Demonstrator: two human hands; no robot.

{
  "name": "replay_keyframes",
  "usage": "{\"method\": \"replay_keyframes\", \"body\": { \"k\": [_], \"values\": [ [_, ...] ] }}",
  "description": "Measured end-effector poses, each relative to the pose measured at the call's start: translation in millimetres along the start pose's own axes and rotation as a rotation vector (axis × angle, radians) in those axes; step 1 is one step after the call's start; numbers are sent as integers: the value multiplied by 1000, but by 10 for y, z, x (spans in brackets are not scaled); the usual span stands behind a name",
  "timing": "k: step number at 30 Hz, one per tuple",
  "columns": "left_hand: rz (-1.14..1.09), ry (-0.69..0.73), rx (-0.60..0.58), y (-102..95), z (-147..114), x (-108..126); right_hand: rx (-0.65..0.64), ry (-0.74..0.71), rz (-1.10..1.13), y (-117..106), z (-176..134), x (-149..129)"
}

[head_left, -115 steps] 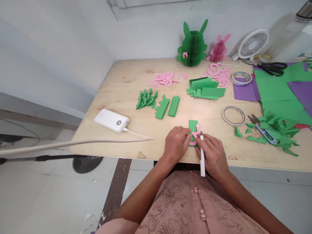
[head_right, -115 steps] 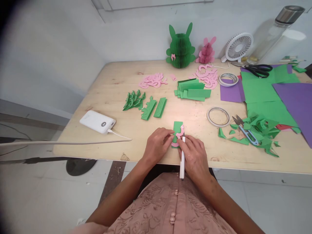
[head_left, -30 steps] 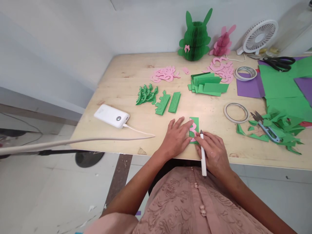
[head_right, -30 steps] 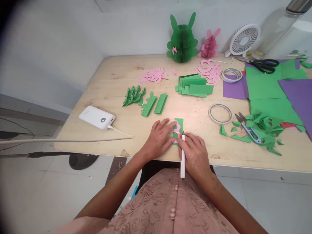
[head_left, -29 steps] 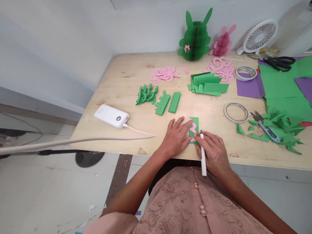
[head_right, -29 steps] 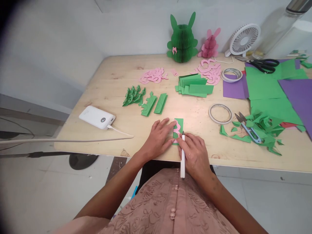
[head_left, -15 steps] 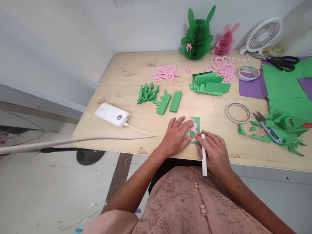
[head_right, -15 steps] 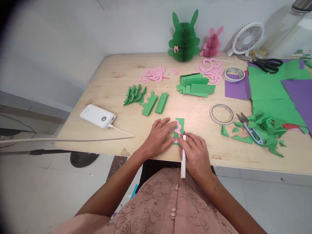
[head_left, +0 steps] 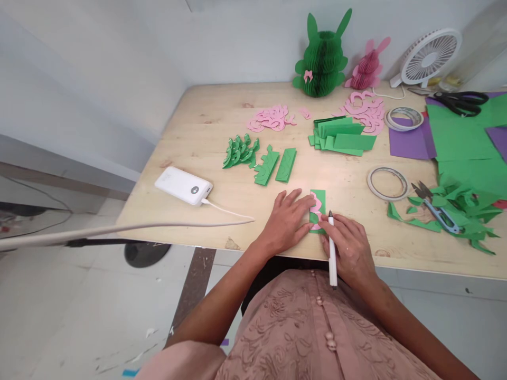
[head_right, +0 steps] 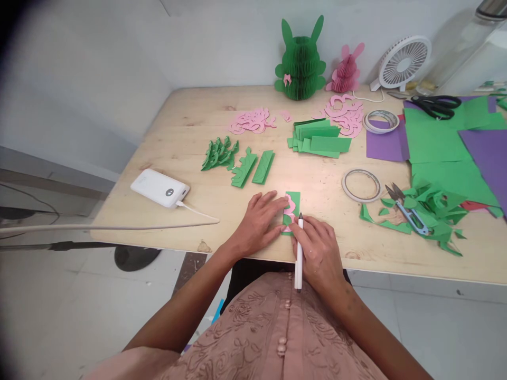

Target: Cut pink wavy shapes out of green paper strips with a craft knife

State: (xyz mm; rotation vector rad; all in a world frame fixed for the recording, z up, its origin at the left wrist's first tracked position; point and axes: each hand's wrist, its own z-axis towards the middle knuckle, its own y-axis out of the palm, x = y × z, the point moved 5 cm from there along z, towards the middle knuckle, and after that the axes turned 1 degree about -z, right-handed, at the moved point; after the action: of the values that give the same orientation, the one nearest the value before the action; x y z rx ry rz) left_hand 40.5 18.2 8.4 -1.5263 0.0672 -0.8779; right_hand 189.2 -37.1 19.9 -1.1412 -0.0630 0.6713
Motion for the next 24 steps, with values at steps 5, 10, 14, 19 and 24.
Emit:
{"method": "replay_keyframes", "body": {
  "k": [5, 10, 14, 19, 24],
  "values": [
    [-3, 10, 1, 5, -4, -3, 6, -13, -6, -1, -2, -5],
    [-1, 5, -14, -6, -1, -1, -2, -5, 5, 0, 6, 2],
    [-25, 0, -29, -22, 4, 1, 4, -13, -6, 1, 4, 3],
    [-39, -6, -30, -25, 11, -2, 15, -19, -6, 2, 1, -1],
    [-61, -23, -45, -30, 17, -1, 23, -25, -7, -11, 13, -18]
  ]
}}
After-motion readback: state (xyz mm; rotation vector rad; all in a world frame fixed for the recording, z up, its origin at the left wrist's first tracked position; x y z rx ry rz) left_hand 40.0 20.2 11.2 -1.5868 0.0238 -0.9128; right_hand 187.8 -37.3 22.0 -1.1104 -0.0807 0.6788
